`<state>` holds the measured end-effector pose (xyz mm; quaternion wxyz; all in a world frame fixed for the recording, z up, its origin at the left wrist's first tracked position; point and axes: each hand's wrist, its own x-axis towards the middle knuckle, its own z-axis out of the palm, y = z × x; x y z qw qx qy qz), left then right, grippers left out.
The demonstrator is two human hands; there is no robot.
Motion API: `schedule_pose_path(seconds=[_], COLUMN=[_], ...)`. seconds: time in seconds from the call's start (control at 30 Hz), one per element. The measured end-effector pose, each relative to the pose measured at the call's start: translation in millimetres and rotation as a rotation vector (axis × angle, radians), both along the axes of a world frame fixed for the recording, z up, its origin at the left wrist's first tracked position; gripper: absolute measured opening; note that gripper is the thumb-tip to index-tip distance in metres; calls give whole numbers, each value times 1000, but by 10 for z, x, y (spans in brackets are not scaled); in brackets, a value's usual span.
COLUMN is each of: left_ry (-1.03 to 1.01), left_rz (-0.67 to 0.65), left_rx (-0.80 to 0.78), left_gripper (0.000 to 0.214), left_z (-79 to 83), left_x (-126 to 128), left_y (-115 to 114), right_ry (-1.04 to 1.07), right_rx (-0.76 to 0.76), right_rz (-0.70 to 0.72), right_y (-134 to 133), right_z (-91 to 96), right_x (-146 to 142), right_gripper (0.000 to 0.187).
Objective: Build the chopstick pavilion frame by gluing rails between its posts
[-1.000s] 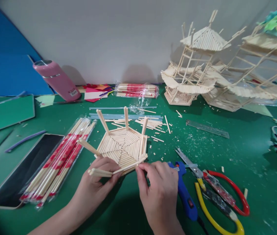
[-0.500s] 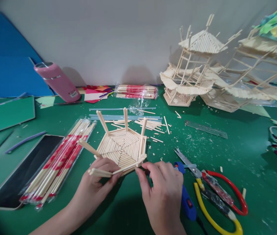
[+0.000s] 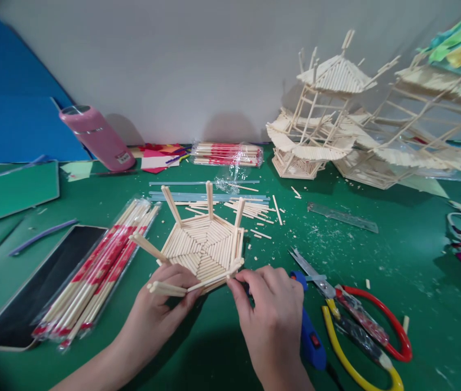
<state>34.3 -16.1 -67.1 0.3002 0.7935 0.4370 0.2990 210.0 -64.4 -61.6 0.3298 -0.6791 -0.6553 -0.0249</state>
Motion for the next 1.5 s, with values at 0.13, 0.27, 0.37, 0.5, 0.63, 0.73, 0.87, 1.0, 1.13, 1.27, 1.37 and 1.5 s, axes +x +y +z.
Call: schedule_pose_path(seconds=[0.13,0.27,0.37,0.5,0.63,0.73,0.87,1.0,1.13,1.27,1.37,1.5], left_ry=[3,9,11,-4,17,52,81,119,147,145,121,81], left_rz=[1,-4,-7,-2,-4,4,17,9,14,-7,-16,-7], left_rx=[5,12,13,24,18,31,78,121,155,167,172,158], left_gripper=[14,15,16,15,15,14,7,6,11,3,6,10], left_z=[-21,-19,-10,-5,-6,3,11,-32,-97,-89,-51,-24], left_x=[-3,6,8,-9,-19,-9,-6,-63,-140,-149,-129,-125], left_y=[0,8,10,-8,-17,-5,12,9,-5,-16,-17,-13], right_ry=[6,14,25,30,22,34,91,135,80,-11,-78,-72], right_rx=[-11,-18,-23,-21,-22,-3,0,-135,-256,-265,-280,-343], right_rz=[-6,-8,-7,-9,2,12,-121,-348,-297,-244,-235,-273], right_y=[-10,-10,-2,-1,-28,-73,-215,-503,-799,-891,-844,-774], right_z=[7,13,3,-10,34,99,152,100,-32,-164,-234,-236], right_x=[-5,-4,-2,-11,7,98,345,599,682,625,584,630], right_gripper=[5,5,6,6,9,12,18,19,28,33,34,28])
